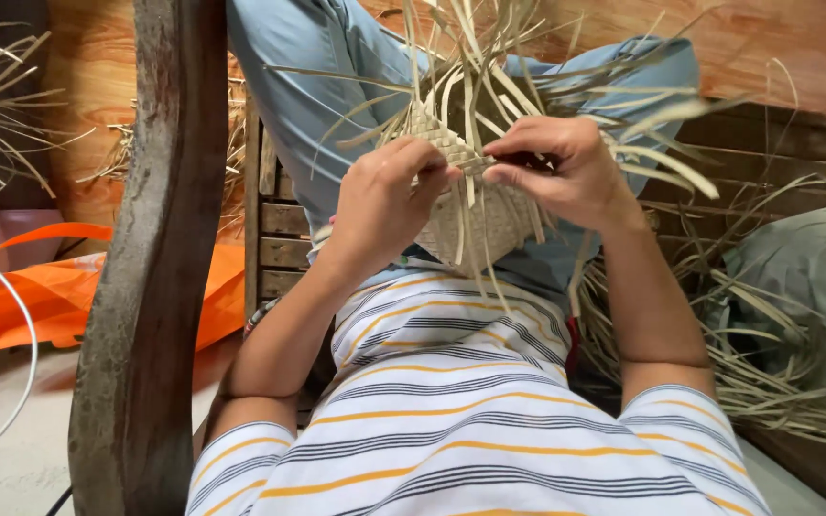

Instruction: Weaving a container from dried plant fibers using hands and a small guiding tool

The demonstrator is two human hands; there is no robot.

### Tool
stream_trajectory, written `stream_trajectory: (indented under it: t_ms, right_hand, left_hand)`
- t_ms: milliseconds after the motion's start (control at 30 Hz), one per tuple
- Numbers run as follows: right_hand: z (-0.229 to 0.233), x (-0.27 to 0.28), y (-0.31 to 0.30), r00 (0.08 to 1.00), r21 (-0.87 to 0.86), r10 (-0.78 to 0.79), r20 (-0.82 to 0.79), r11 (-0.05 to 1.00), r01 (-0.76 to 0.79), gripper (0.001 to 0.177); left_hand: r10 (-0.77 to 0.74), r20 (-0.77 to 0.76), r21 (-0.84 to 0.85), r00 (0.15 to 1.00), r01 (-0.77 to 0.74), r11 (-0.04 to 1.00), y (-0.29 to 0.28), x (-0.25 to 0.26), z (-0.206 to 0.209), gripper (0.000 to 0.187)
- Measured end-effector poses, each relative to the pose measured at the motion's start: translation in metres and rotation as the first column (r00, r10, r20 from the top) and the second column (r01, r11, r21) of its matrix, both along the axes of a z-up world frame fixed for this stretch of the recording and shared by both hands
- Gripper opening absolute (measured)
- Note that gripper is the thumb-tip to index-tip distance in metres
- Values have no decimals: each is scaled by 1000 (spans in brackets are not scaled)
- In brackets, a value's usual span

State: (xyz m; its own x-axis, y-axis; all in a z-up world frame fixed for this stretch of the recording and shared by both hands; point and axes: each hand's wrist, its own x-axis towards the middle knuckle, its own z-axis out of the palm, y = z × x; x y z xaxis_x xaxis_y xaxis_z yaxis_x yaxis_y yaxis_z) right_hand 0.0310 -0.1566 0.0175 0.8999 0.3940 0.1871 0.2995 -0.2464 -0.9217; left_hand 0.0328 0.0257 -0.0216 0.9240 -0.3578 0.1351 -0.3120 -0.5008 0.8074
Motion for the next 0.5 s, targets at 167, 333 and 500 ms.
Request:
stream_trajectory:
  t_ms: [167, 333, 500]
  right_hand:
    - [-11, -4, -4, 998, -14, -12, -59, 1000, 11, 4]
    - [-21, -4, -7, 994, 7, 1, -112, 1000, 0, 6]
    - [-24, -6, -8, 988, 28, -53, -148, 998, 58, 7]
  left_hand:
    - [-61, 39, 4, 997, 61, 998, 5, 6, 4, 9]
    - [-90, 39, -25, 995, 91, 996, 8, 6, 9, 10]
    - [-107, 27, -42, 994, 108, 993, 10, 7, 6, 11]
